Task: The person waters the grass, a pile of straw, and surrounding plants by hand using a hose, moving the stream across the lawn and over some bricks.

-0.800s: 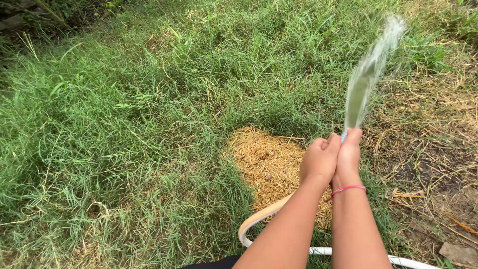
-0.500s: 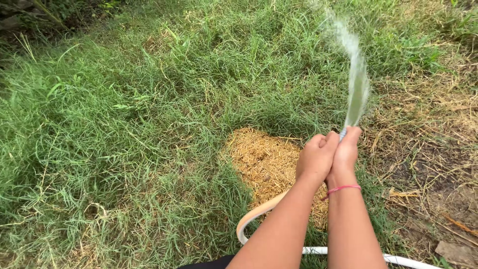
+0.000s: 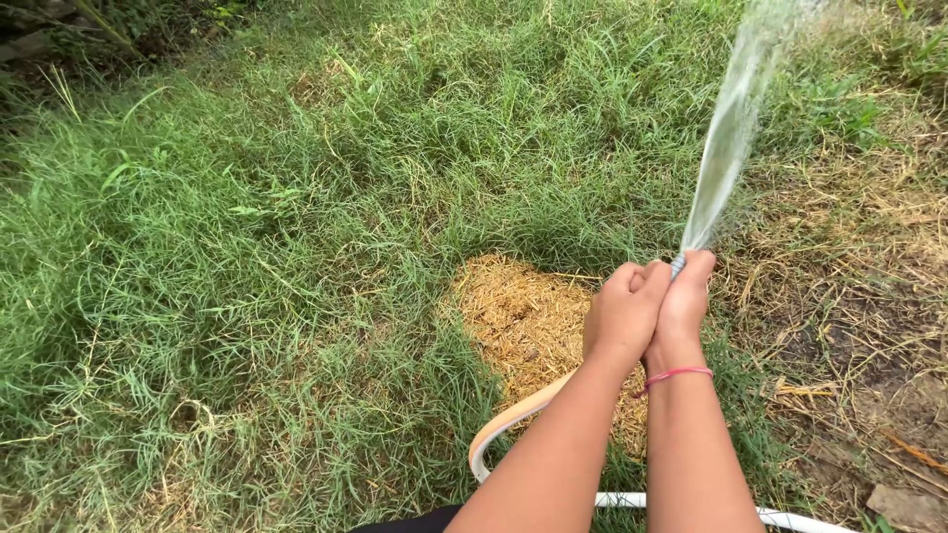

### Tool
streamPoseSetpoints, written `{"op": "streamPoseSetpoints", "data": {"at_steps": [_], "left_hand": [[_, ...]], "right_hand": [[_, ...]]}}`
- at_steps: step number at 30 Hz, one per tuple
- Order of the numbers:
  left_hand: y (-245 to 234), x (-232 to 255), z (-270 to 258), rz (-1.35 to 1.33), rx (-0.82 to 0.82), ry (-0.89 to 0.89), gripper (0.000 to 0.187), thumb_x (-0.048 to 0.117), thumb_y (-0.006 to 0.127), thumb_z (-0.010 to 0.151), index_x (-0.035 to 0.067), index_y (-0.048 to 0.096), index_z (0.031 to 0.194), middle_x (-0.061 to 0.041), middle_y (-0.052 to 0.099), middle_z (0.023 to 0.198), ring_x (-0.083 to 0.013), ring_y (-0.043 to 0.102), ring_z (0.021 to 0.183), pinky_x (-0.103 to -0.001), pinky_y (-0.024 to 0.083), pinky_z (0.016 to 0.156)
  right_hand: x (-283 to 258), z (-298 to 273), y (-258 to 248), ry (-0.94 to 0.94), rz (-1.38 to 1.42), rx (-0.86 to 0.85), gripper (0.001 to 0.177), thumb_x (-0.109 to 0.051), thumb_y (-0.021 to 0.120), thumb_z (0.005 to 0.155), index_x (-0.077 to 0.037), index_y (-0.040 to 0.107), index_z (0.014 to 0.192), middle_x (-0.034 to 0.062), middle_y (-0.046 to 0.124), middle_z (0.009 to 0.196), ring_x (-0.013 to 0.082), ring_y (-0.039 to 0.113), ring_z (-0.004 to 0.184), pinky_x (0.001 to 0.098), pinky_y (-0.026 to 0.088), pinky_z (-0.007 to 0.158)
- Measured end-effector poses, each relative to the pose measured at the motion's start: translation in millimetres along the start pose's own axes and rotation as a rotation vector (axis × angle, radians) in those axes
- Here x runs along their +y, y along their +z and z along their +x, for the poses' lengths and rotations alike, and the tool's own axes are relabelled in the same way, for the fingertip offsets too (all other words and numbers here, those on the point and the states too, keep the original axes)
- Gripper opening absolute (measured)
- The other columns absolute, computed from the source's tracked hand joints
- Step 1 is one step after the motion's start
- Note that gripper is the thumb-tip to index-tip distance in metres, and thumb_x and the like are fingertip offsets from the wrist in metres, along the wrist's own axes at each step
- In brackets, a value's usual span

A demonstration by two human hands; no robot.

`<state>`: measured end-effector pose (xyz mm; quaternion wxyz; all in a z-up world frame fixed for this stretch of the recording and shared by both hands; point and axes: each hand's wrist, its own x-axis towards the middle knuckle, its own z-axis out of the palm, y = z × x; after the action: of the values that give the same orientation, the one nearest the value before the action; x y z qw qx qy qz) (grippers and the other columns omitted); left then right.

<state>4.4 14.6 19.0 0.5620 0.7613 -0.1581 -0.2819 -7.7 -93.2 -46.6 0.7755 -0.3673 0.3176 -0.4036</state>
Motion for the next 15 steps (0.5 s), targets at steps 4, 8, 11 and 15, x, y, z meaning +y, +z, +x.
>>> {"op": "streamPoseSetpoints", "data": {"at_steps": [4, 8, 11, 15], "left_hand": [[1.1, -0.4, -0.2, 0.010, 0.002, -0.023, 0.049, 0.062, 0.054, 0.084, 0.016, 0.069, 0.096, -0.006, 0.073, 0.087, -0.0274, 0.070, 0.084, -0.041, 0.051, 0.073], [3.4, -1.7, 1.9, 0.053, -0.008, -0.051, 0.050, 0.063, 0.053, 0.083, 0.018, 0.069, 0.098, -0.005, 0.074, 0.091, -0.0275, 0.070, 0.087, -0.041, 0.051, 0.075], [7.0, -6.8, 5.3, 0.097, -0.024, -0.077, 0.051, 0.064, 0.053, 0.082, 0.018, 0.069, 0.097, -0.004, 0.074, 0.093, -0.0276, 0.070, 0.088, -0.041, 0.051, 0.077], [7.7, -5.2, 1.0, 0.057, -0.022, -0.111, 0.052, 0.064, 0.051, 0.084, 0.015, 0.066, 0.091, -0.006, 0.073, 0.087, -0.0283, 0.070, 0.085, -0.042, 0.051, 0.076]], "right_hand": [[-0.9, -1.8, -1.0, 0.031, -0.034, -0.002, 0.047, -0.055, 0.044, 0.097, -0.013, 0.054, 0.079, 0.0016, 0.056, 0.068, 0.0154, 0.053, 0.056, 0.0320, 0.042, 0.050], [6.3, 6.8, -9.9, 0.010, -0.033, 0.035, 0.043, -0.054, 0.045, 0.096, -0.015, 0.053, 0.082, 0.0011, 0.057, 0.070, 0.0151, 0.055, 0.059, 0.0326, 0.044, 0.052], [14.5, 15.3, -19.8, 0.005, -0.028, 0.060, 0.042, -0.054, 0.044, 0.097, -0.015, 0.050, 0.081, 0.0012, 0.056, 0.070, 0.0156, 0.055, 0.059, 0.0336, 0.043, 0.052], [-0.2, -3.2, -6.6, 0.073, -0.102, 0.103, 0.043, -0.055, 0.043, 0.097, -0.015, 0.052, 0.081, 0.0011, 0.056, 0.070, 0.0153, 0.055, 0.059, 0.0341, 0.044, 0.052]]}}
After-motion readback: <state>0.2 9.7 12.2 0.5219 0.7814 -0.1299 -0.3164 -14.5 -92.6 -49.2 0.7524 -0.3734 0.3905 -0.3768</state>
